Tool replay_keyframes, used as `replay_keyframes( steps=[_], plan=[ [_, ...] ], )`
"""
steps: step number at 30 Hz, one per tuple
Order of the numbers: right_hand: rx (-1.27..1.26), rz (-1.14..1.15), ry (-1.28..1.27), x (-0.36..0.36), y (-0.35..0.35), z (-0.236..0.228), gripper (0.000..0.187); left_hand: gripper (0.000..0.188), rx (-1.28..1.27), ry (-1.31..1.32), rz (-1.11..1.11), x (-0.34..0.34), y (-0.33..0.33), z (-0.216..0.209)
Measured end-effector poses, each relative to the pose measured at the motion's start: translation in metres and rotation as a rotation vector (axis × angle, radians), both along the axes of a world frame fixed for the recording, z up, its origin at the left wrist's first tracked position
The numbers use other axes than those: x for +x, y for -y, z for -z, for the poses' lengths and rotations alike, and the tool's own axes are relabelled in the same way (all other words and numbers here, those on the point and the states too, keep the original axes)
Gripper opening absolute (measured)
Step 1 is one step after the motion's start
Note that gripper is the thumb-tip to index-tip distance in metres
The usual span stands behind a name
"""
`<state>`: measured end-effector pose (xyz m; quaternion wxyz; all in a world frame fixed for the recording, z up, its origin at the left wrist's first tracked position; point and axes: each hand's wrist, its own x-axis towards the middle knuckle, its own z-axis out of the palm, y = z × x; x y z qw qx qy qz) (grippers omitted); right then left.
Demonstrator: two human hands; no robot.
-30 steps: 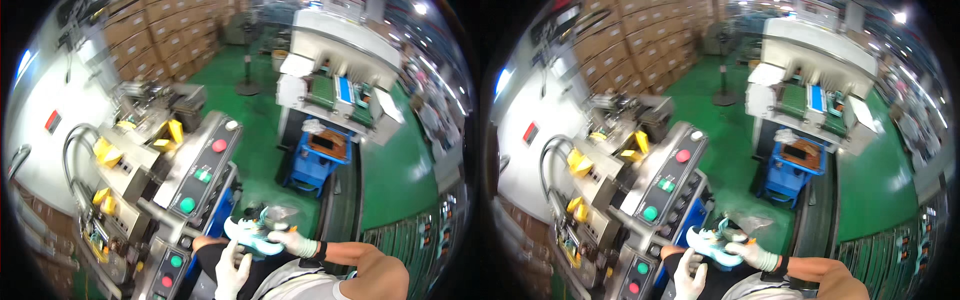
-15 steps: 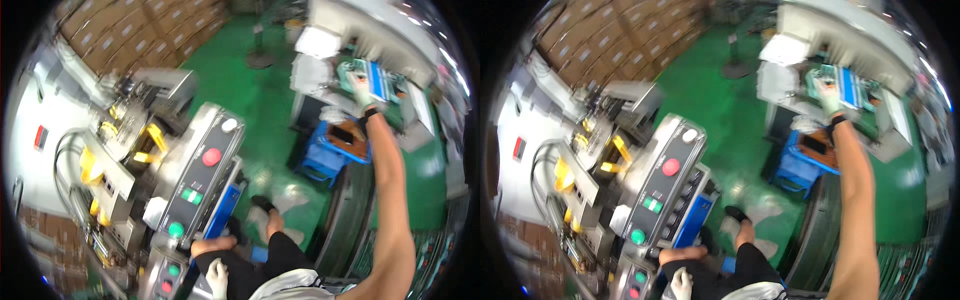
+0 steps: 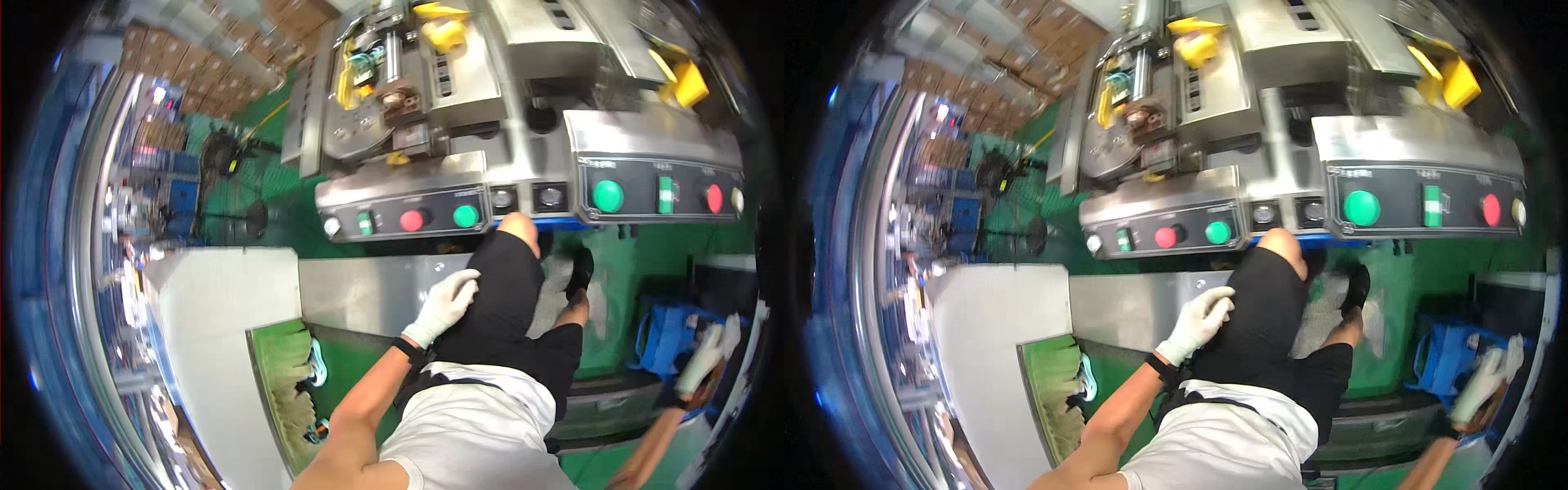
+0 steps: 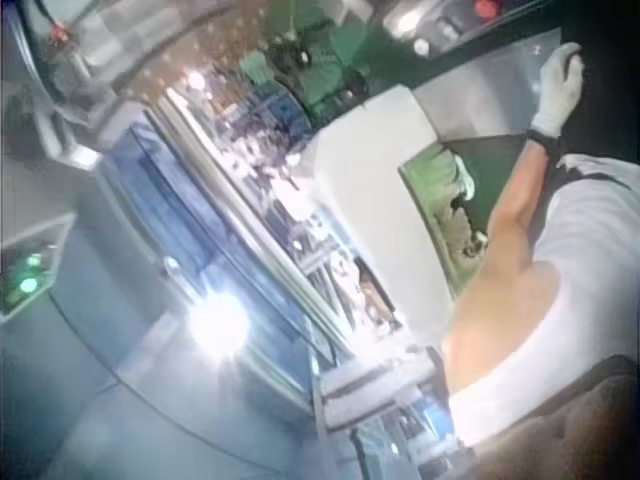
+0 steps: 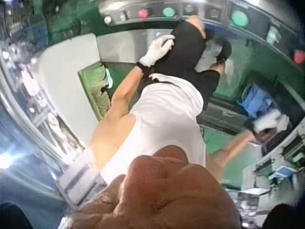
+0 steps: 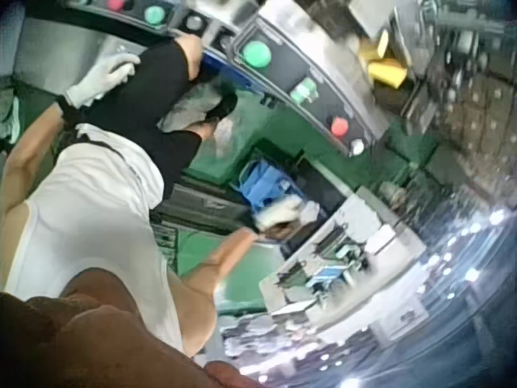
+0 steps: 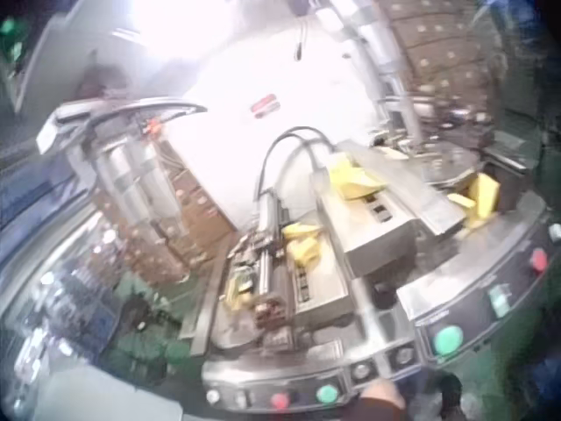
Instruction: Operating an industrial press machine to assemble and bond shoe components in a factory.
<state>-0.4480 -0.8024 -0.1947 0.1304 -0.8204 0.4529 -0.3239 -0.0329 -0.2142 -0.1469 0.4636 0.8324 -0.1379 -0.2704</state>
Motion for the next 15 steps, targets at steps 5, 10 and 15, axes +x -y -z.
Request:
replay_keyframes(
  steps=[5, 10, 15],
  plan=[
    [0.827, -0.315, 0.097, 0.142, -0.208, 0.058, 0.060, 0.033, 0.172, -0.013, -0.435, -0.010, -0.189, 0.056],
    [0.655, -0.760, -0.107, 0.219, -0.285, 0.017, 0.059, 0.027, 0.654, 0.507, -0.536, -0.049, -0.384, 0.066],
    [0.677, -0.810, -0.239, 0.262, -0.280, 0.000, 0.058, 0.056, 1.110, 0.382, -0.983, -0.114, -0.593, 0.058]
  ],
)
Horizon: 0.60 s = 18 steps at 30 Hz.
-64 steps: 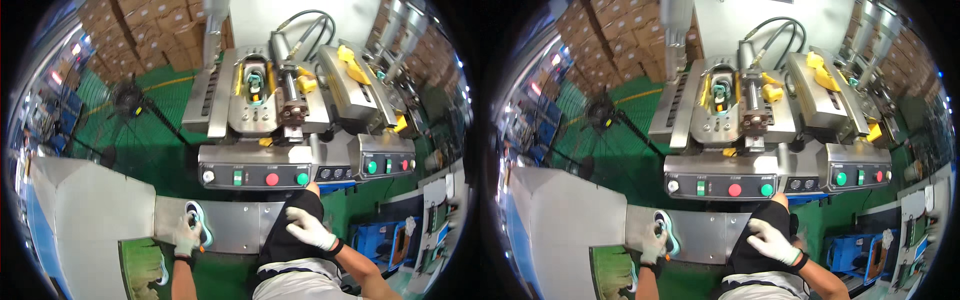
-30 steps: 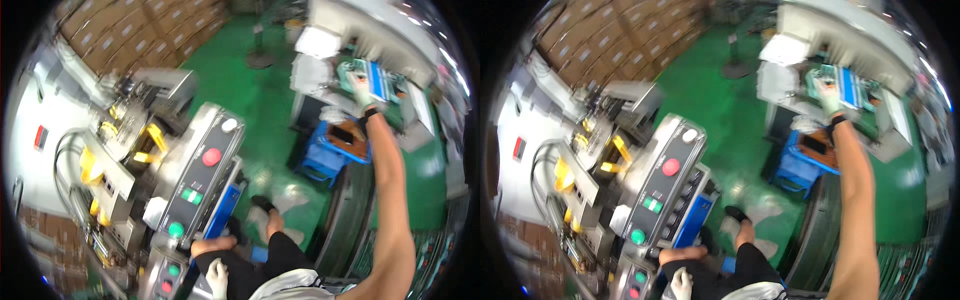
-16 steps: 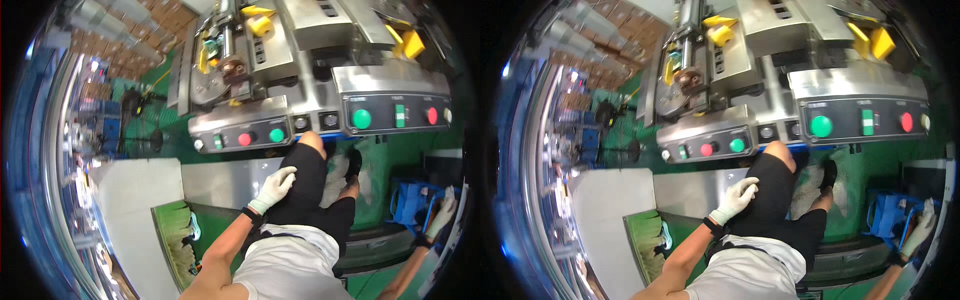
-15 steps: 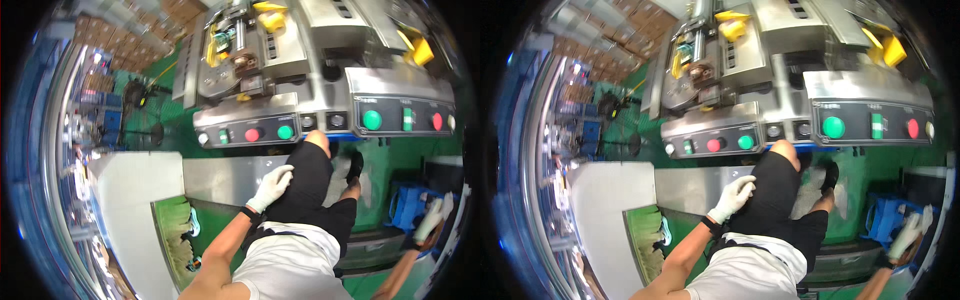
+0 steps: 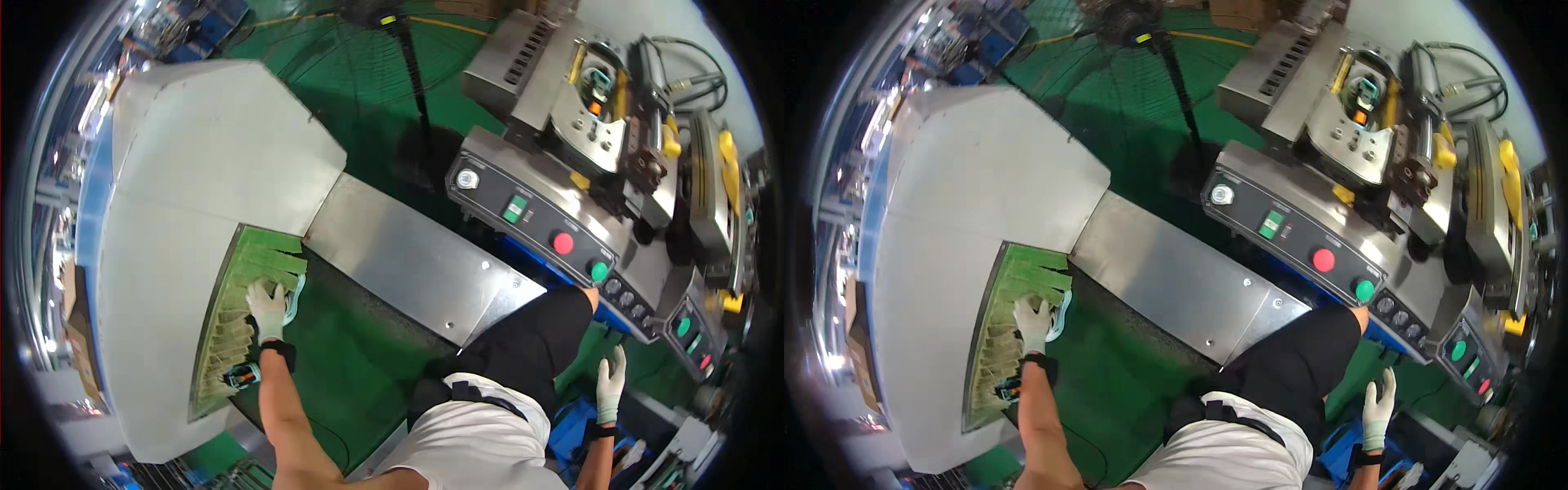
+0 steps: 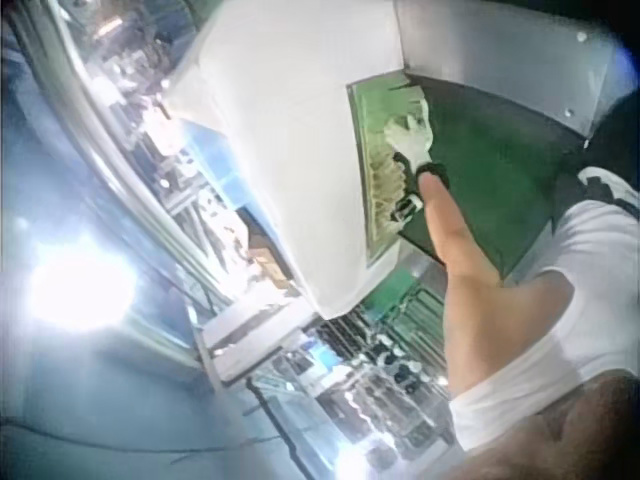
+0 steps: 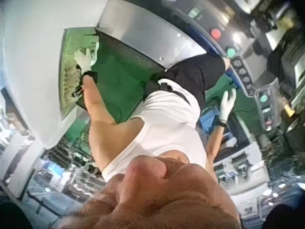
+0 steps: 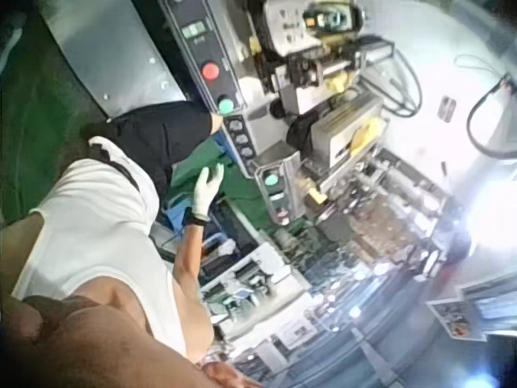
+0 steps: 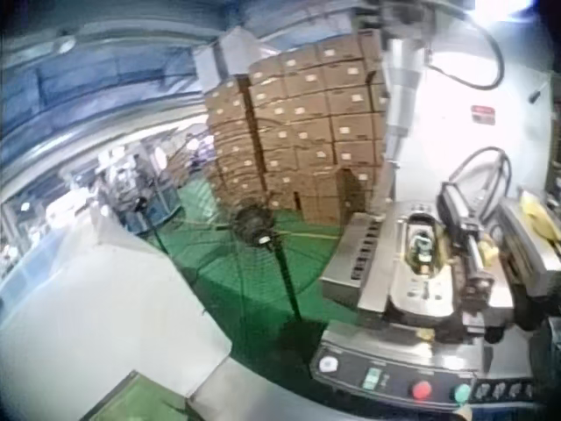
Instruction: Operating an industrial press machine to assemble and bond shoe components in a factory.
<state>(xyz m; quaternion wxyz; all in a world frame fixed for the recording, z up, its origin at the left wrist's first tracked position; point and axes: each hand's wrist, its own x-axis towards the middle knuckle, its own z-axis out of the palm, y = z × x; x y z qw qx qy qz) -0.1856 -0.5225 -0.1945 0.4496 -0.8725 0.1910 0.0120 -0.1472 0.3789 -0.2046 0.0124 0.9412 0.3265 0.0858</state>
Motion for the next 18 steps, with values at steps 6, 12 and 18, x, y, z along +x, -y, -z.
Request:
replay_keyframes(
  steps=[6, 12, 18],
  plan=[
    [-0.079, -0.083, -0.009, 0.032, -0.014, -0.042, 0.061, 0.075, -0.119, 0.276, 0.039, 0.008, -0.005, 0.012],
    [-0.006, -0.143, -0.017, 0.050, -0.085, -0.103, 0.060, 0.080, -0.827, 0.558, -0.125, -0.064, -0.007, 0.084],
    [0.074, -0.299, 0.010, 0.080, -0.135, -0.104, 0.061, 0.083, -0.955, 0.647, -0.030, -0.073, -0.067, 0.115]
  ],
)
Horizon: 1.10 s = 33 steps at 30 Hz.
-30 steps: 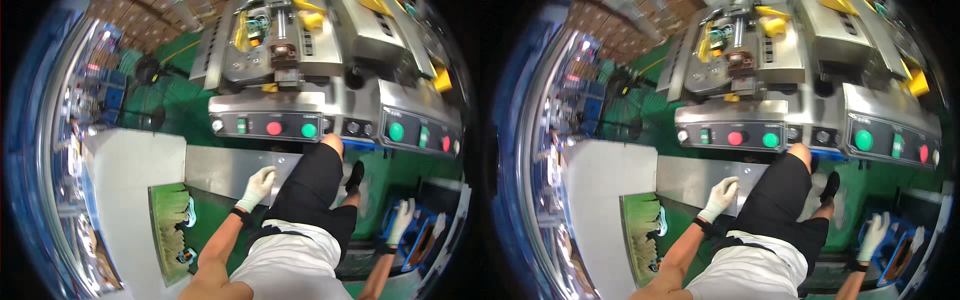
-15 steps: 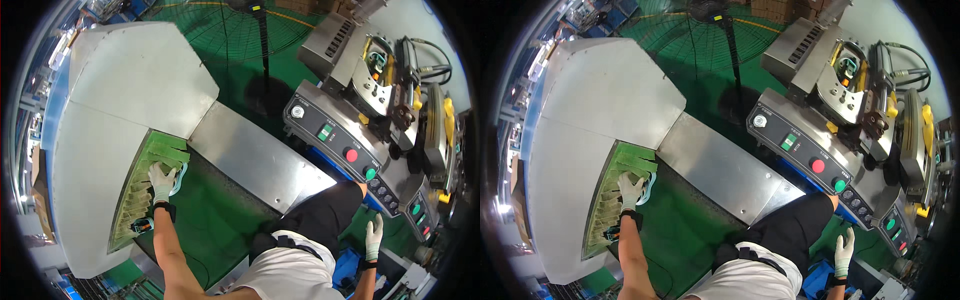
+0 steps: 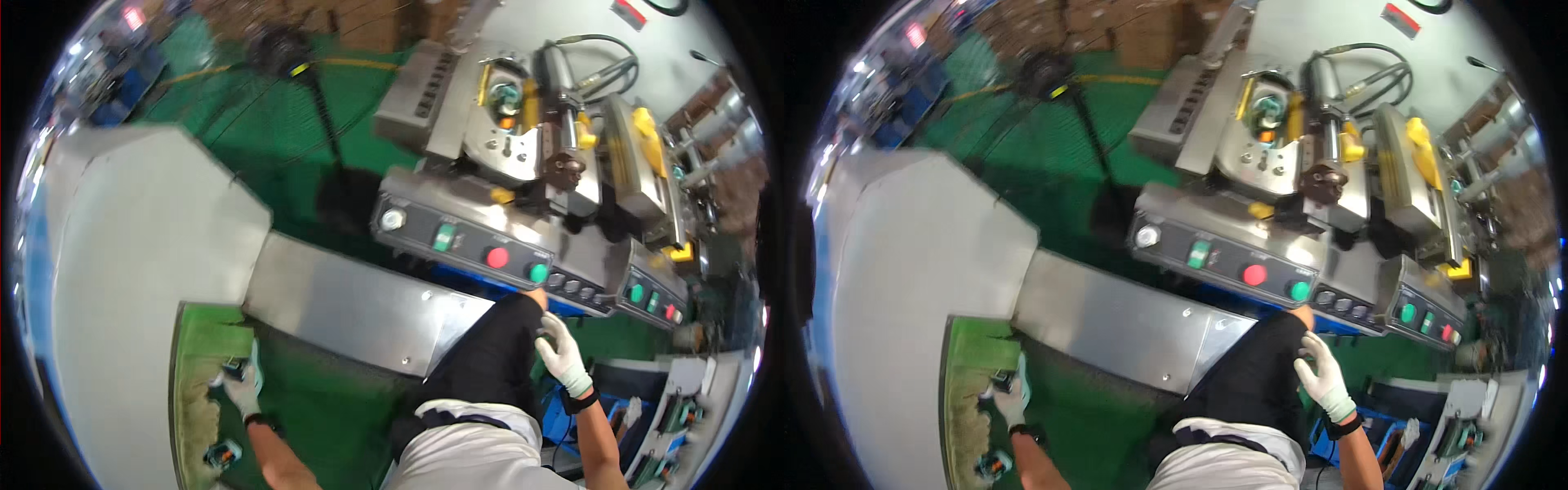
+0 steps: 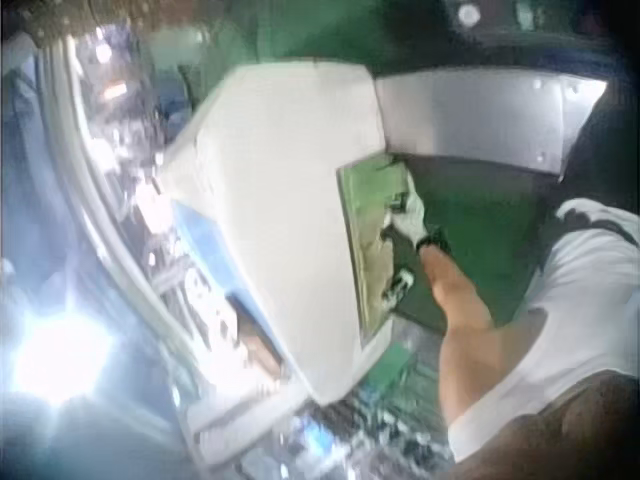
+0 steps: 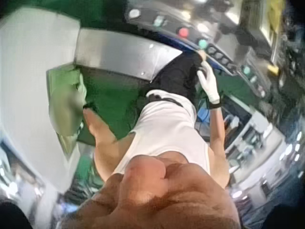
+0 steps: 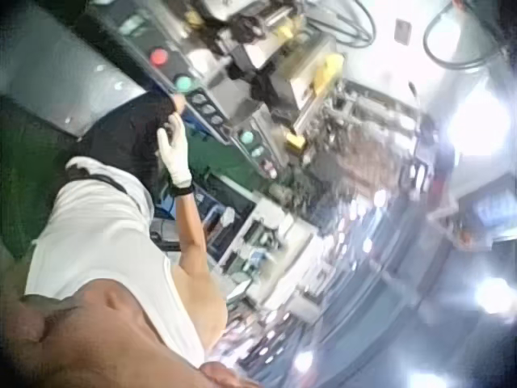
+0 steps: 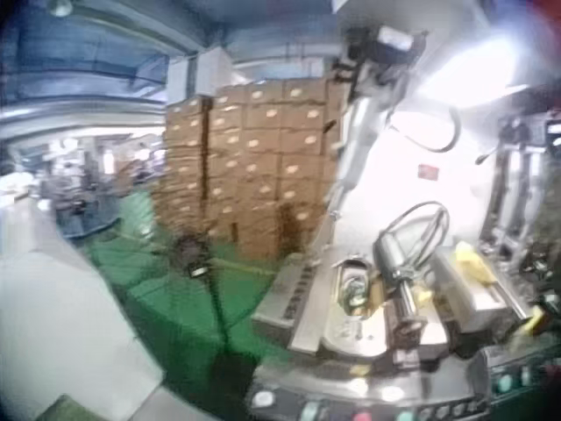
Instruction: Operating an industrial press machine to assemble and bond shoe components in a factory.
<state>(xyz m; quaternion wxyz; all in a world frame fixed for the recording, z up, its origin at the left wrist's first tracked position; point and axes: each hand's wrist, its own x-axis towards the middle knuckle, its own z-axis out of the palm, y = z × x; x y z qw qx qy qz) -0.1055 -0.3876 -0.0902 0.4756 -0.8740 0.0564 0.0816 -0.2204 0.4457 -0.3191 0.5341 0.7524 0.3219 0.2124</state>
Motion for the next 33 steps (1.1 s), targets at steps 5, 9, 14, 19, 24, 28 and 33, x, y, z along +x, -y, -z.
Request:
replay_keyframes(
  steps=[5, 9, 14, 19, 24, 28, 33],
  plan=[
    [0.068, -0.089, -0.012, 0.023, -0.041, 0.010, 0.061, 0.088, -0.065, 0.066, -0.141, 0.040, 0.089, 0.006],
    [0.089, -0.268, -0.019, 0.046, -0.076, 0.018, 0.064, 0.082, 0.104, -0.253, -0.129, 0.035, 0.087, -0.025],
    [0.086, -0.297, 0.026, 0.063, -0.078, 0.003, 0.064, 0.079, 0.157, -0.393, -0.069, 0.015, 0.091, -0.052],
    [-0.200, -0.491, 0.175, 0.061, -0.063, 0.002, 0.060, 0.072, 0.086, -0.213, 0.048, 0.037, 0.165, -0.067],
    [-0.075, -0.622, 0.093, 0.059, -0.107, -0.029, 0.071, 0.072, 0.228, -0.356, 0.268, 0.018, 0.214, -0.085],
    [0.053, -0.768, 0.211, 0.065, -0.150, -0.058, 0.078, 0.053, 0.167, -0.241, 0.935, 0.097, 0.298, -0.163],
    [-0.021, -0.760, 0.336, 0.072, -0.162, -0.061, 0.080, 0.066, 0.394, 0.028, 1.513, 0.201, 0.413, -0.296]
  ],
)
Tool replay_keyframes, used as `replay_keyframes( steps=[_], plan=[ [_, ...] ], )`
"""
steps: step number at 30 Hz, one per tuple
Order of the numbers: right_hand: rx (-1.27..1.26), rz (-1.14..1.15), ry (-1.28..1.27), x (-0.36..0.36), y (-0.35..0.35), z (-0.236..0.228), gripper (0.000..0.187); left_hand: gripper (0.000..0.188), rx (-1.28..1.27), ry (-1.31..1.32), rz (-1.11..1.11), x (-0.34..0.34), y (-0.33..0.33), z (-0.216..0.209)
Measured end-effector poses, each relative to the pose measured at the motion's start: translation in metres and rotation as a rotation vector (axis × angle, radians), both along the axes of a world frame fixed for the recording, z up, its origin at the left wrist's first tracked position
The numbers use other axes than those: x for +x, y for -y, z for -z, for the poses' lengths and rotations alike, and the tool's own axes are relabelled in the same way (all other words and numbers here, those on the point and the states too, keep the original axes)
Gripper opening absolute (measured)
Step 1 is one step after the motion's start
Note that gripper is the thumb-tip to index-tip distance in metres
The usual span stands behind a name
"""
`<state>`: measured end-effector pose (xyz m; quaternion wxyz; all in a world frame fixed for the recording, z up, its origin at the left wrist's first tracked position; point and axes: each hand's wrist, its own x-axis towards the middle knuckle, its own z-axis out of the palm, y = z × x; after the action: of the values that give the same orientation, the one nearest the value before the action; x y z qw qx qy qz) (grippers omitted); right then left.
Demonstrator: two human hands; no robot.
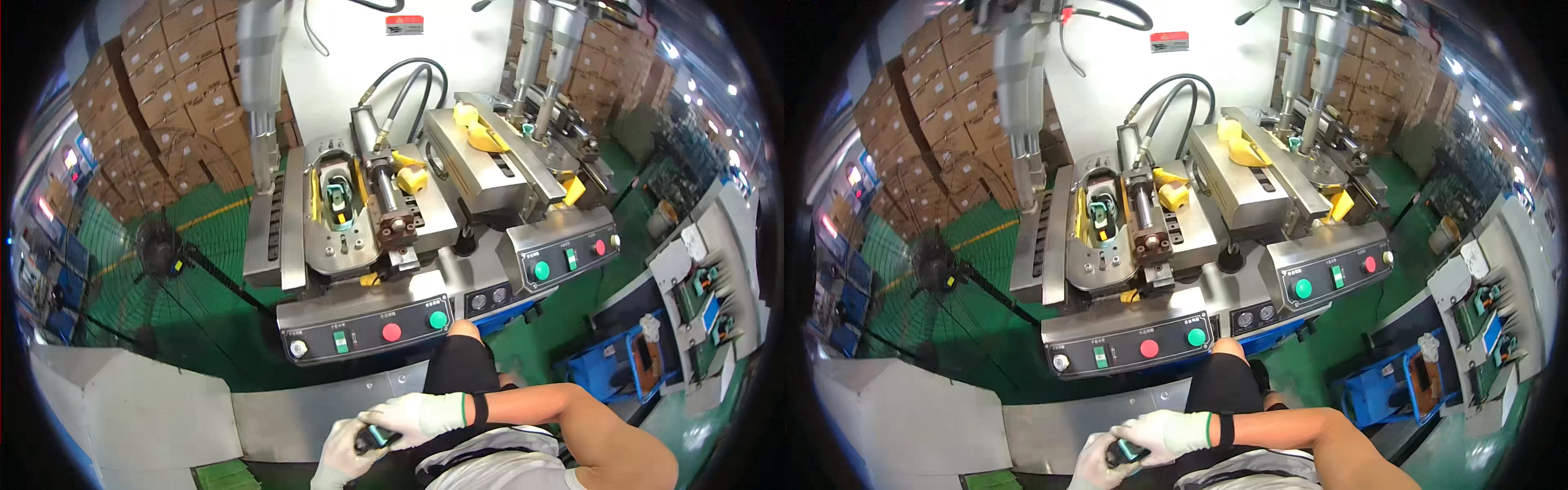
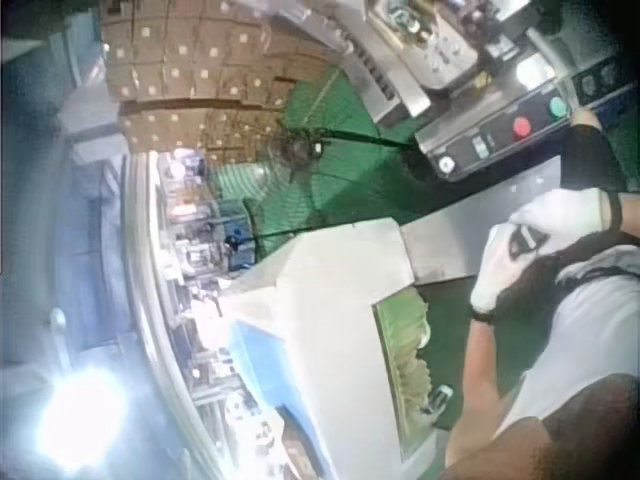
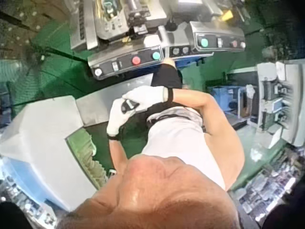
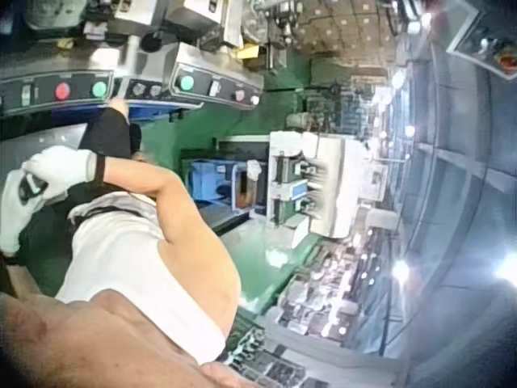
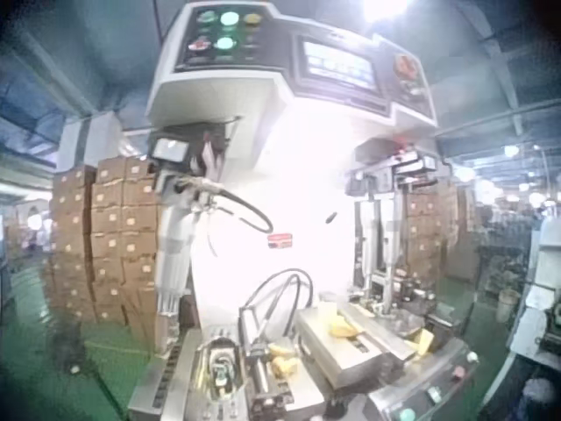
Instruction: Operating an industrial press machine to assemble and bond shoe components in a factory.
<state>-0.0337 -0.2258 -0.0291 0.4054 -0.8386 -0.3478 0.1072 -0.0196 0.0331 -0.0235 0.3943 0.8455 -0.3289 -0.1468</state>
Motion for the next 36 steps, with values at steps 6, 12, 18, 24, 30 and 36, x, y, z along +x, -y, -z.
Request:
replay_keyframes(
  steps=[6, 12, 18, 24, 30, 36],
  plan=[
    [-0.068, 0.149, -0.281, -0.017, 0.075, -0.007, 0.087, 0.061, 0.133, -0.083, 0.307, 0.049, 0.082, -0.028],
    [0.125, 0.280, -0.321, -0.041, 0.117, 0.009, 0.093, 0.063, 0.141, -0.077, 0.222, 0.030, 0.099, -0.002],
    [-0.198, 0.670, 0.394, 0.027, 0.149, 0.027, 0.088, 0.067, 0.076, -0.162, -0.465, -0.017, 0.040, 0.059],
    [-0.431, 0.648, 0.327, 0.063, 0.161, 0.090, 0.101, 0.068, -0.075, -0.296, -0.881, -0.041, 0.007, 0.148],
    [-0.159, 0.640, 0.207, 0.015, 0.151, 0.058, 0.089, 0.069, -0.081, -0.233, -1.263, -0.073, -0.038, 0.176],
    [-0.129, 0.696, 0.065, -0.032, 0.139, 0.058, 0.070, 0.069, -0.183, -0.154, -1.309, -0.068, -0.081, 0.199]
  ],
)
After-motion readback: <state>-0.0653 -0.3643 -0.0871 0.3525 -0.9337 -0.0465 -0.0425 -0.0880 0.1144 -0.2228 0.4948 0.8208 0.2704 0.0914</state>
